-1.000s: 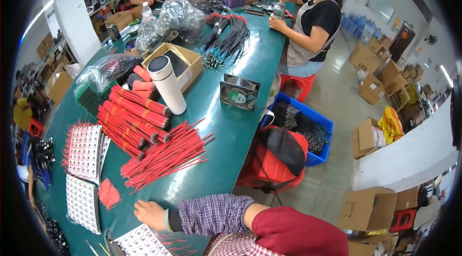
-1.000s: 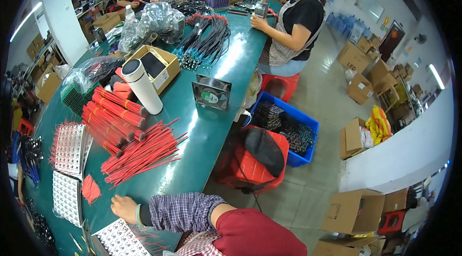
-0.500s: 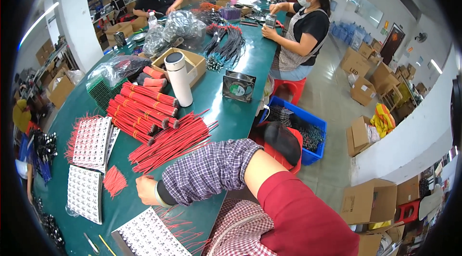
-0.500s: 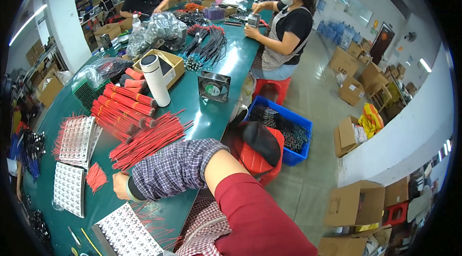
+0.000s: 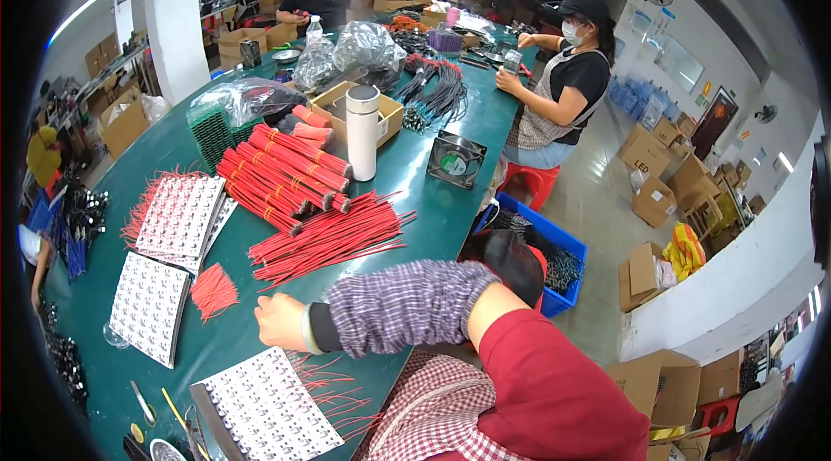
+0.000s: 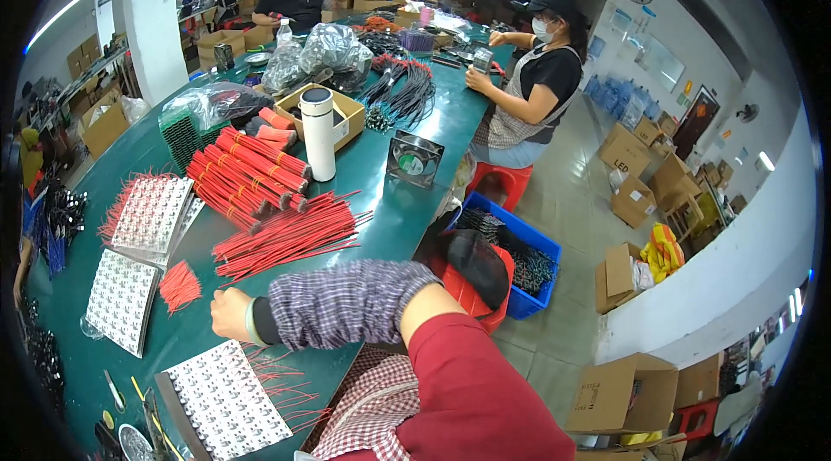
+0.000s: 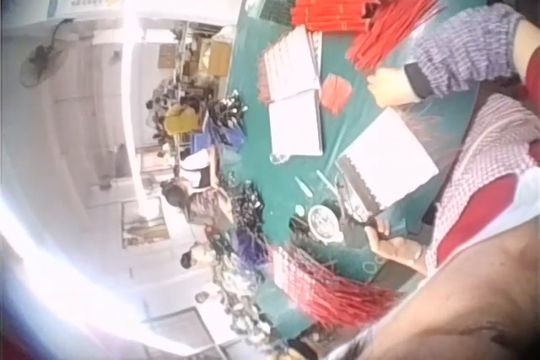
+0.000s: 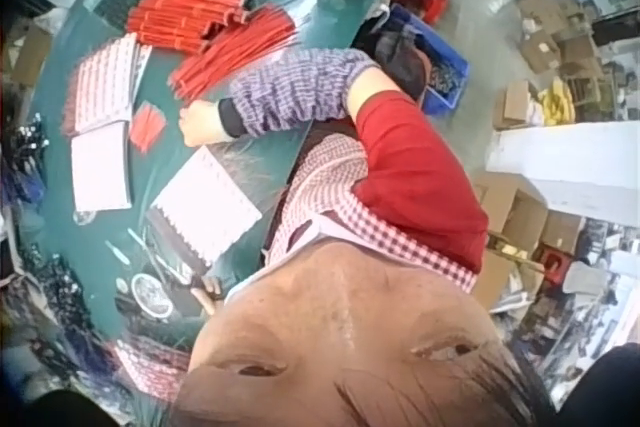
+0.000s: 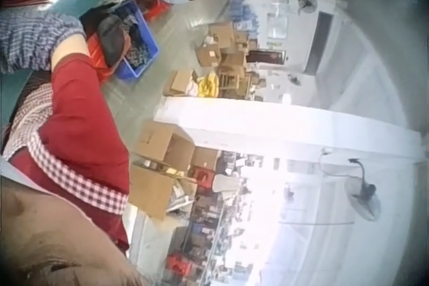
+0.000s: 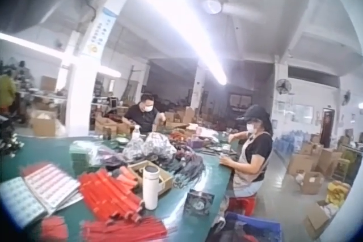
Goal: The person places a circuit board on the table, secures it with a metal bar, and solders red wires onto the board using a soldering tool.
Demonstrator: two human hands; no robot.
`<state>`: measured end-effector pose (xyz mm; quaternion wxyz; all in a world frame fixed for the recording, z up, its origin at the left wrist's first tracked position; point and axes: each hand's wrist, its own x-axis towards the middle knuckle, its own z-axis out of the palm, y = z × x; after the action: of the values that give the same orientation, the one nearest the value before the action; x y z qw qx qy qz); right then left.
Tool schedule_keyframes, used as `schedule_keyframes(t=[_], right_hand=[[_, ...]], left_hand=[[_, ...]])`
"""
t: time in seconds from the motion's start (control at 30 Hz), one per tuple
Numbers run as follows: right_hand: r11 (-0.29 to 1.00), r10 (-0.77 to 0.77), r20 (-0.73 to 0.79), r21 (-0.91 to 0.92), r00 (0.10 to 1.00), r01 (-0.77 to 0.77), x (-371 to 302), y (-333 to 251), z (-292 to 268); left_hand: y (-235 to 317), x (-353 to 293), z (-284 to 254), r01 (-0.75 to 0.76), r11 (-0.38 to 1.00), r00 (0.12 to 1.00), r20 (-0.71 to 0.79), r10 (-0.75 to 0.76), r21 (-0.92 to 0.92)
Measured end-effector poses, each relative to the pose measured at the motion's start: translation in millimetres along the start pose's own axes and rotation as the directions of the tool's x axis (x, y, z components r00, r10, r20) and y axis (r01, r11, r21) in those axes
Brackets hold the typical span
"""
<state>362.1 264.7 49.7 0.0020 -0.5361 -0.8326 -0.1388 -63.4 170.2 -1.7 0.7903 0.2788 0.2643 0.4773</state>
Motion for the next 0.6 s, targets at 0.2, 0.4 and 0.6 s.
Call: schedule_keyframes(t=[0.2,0.4,0.6], right_hand=[[0.854,0.197,-0.310,0.520,0.930,-0.007,-37,-43,-22],[0.745,0.284,-0.378,0.665,0.881,0.045,-54,-74,-25],[0.647,0.262,-0.236,0.763,0.936,0.012,-69,-84,-22]], left_hand=[[-20,2,54,-0.056,0.987,0.984,-0.161,0.080,0.151],[-47,-12,99,-0.171,0.984,0.891,-0.433,0.135,-0.046],[-65,-18,143,-0.268,0.913,0.747,-0.531,0.399,0.309]])
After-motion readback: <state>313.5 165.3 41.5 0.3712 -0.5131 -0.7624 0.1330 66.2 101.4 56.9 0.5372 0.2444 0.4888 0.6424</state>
